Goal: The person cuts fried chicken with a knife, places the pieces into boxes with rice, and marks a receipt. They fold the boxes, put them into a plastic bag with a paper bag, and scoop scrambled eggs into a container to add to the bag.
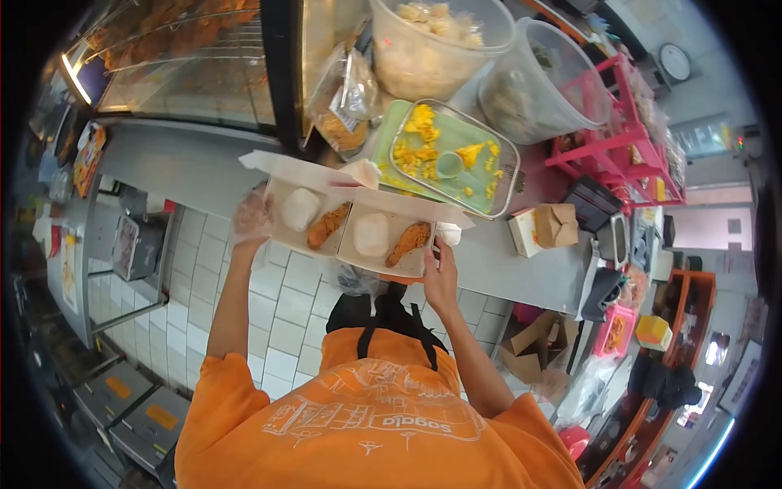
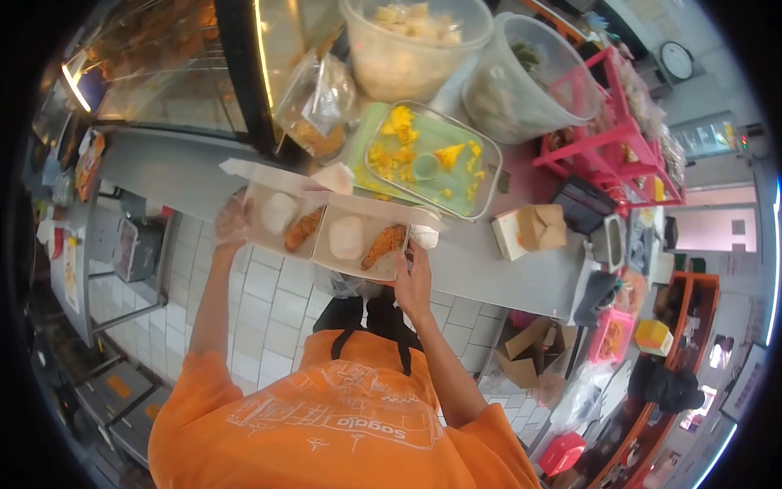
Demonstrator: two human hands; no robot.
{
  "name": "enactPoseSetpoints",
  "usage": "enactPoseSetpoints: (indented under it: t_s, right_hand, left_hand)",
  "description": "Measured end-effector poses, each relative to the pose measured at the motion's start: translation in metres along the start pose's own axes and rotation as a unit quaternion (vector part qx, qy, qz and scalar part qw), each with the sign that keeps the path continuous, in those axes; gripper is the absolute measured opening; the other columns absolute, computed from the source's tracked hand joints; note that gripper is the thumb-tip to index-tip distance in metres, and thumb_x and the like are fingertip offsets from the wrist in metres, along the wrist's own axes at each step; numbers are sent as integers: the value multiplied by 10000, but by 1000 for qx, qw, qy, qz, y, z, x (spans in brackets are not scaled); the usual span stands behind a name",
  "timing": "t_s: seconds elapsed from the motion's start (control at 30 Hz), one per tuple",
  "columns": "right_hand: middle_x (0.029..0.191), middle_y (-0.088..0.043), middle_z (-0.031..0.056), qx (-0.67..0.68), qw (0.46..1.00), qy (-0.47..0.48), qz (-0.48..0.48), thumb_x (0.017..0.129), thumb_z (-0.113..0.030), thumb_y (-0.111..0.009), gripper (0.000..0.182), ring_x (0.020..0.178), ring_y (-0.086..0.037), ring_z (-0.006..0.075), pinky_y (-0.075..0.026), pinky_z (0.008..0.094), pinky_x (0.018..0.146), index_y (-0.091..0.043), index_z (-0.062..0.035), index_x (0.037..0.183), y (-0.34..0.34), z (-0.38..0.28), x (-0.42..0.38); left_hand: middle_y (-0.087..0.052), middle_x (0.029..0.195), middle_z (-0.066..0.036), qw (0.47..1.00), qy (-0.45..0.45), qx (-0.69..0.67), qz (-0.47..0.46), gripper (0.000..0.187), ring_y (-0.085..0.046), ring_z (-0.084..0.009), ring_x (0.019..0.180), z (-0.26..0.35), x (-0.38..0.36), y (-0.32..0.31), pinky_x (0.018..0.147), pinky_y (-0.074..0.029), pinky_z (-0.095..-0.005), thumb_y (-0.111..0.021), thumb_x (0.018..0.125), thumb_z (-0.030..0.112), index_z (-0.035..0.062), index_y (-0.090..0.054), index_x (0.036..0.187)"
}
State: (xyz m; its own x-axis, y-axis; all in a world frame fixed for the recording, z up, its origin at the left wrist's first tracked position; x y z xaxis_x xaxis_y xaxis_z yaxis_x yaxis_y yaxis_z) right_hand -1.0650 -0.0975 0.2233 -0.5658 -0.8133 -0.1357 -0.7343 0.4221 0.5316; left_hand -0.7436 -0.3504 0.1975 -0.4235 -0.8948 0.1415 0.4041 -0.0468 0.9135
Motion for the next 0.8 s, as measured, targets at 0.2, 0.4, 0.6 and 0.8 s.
enactPoseSetpoints:
  t_s: [0.2, 0.4, 0.6, 0.8]
  right_hand:
    - [1292, -590, 189, 172, 979, -100, 52, 1046, -233, -459, 410, 1167, -590, 291, -450, 369, 1007, -516, 32, 1354, 29, 36, -2]
    - [1202, -624, 212, -63, 979, -54, 188, 1076, -282, -408, 415, 1065, -615, 300, -456, 373, 969, -519, 36, 1319, 45, 64, -15]
    - [1152, -637, 250, -27, 973, -113, 201, 1073, -327, -391, 445, 1076, -601, 387, -447, 428, 949, -529, 42, 1280, 119, 107, -13]
    - [1084, -669, 222, -135, 964, -135, 183, 1047, -254, -427, 349, 1007, -637, 394, -477, 429, 917, -587, 10, 1209, 189, 153, -14]
  left_hand:
    - [-646, 955, -231, 1000, -1, 23, 15, 237, -656, -422, 858, 47, -22, -23, 725, -534, -504, -523, 997, 219, 68, -570, 1174]
    - [-637, 953, -229, 1000, 19, -13, 0, 238, -656, -425, 821, 92, -36, -50, 700, -535, -504, -521, 985, 188, 40, -559, 1167]
    - [-629, 962, -248, 999, -39, -13, 15, 332, -656, -417, 794, 171, -51, -100, 688, -543, -497, -554, 953, 188, -15, -551, 1215]
    - [-651, 1006, -267, 996, -15, -87, 19, 378, -651, -431, 935, 232, -48, -91, 754, -547, -496, -549, 954, 222, -6, -545, 1256]
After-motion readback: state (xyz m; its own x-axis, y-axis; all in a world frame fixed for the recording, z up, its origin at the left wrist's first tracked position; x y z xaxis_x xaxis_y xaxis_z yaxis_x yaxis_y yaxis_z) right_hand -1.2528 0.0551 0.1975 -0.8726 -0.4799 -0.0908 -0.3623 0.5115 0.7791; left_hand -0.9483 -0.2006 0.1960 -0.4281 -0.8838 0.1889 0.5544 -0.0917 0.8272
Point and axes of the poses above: each hand's wrist, its own x-axis towards the middle knuckle, its own y-axis out of the back of the hand, z = x × y, the point moved 2 cm from there along x, towards the middle knuckle
